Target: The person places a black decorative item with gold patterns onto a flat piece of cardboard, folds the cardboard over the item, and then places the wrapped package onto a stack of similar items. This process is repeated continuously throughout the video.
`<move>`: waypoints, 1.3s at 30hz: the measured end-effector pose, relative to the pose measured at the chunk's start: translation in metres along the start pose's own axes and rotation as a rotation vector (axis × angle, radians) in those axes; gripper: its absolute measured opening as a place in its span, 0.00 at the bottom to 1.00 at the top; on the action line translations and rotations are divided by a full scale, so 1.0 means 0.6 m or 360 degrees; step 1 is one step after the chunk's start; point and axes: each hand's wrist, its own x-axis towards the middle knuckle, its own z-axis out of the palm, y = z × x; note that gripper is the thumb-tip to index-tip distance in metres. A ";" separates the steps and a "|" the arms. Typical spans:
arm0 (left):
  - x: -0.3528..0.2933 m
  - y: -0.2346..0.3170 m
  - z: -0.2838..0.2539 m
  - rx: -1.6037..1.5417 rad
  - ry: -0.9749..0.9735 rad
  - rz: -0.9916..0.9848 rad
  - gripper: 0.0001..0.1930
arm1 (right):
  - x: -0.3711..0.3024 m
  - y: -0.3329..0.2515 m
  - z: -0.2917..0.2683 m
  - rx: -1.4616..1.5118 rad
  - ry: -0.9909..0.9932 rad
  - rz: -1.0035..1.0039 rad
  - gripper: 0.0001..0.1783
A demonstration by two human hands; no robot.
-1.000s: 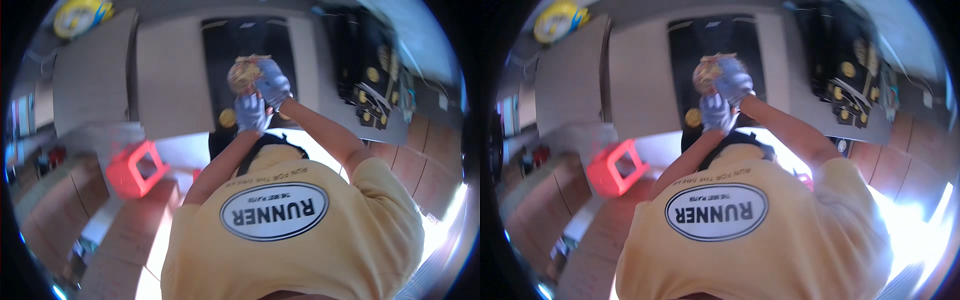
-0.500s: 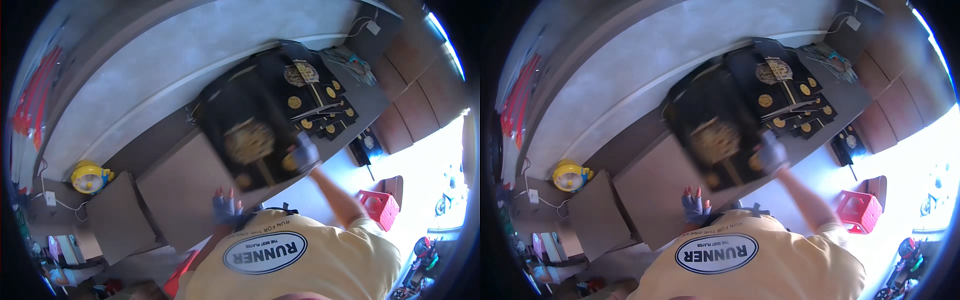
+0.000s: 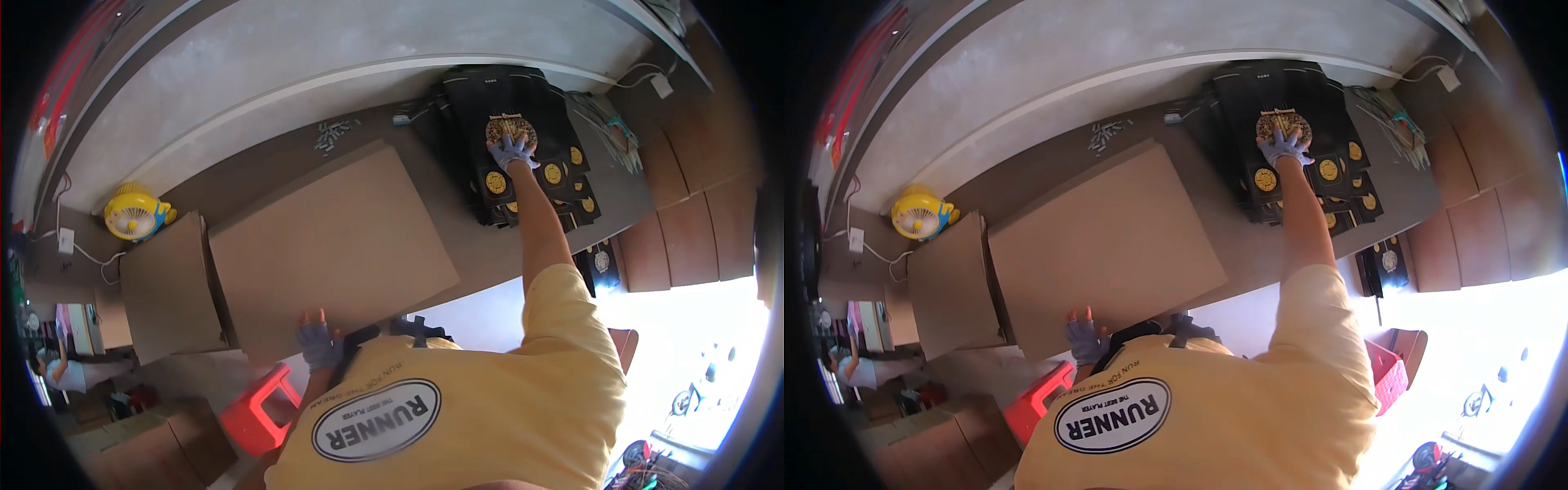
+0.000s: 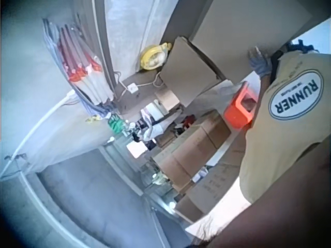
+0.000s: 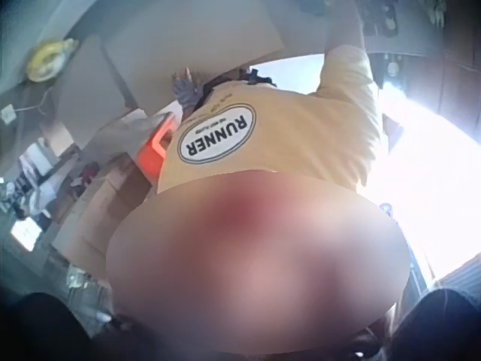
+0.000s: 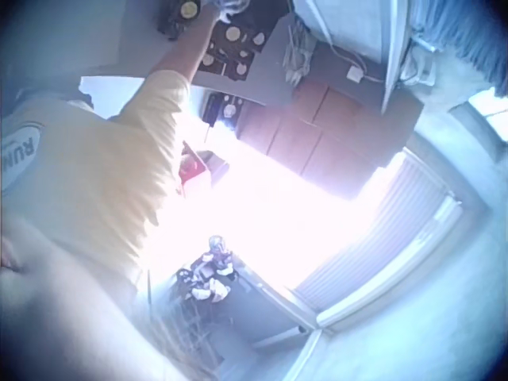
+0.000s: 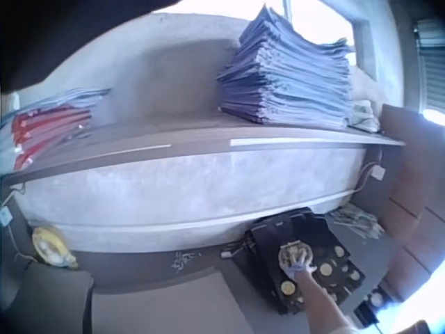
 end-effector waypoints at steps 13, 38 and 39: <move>-0.033 0.003 0.047 -0.0081 -0.0144 0.0105 0.38 | -0.118 -0.112 0.057 0.0073 0.1253 -0.1478 0.31; 0.063 0.000 0.022 -0.0179 -0.0527 0.0928 0.27 | -0.300 -0.117 0.147 0.0687 0.0007 -0.0420 0.16; 0.062 0.002 0.000 -0.0222 -0.0449 0.0935 0.27 | -0.274 -0.107 0.167 0.0861 0.0027 -0.0419 0.16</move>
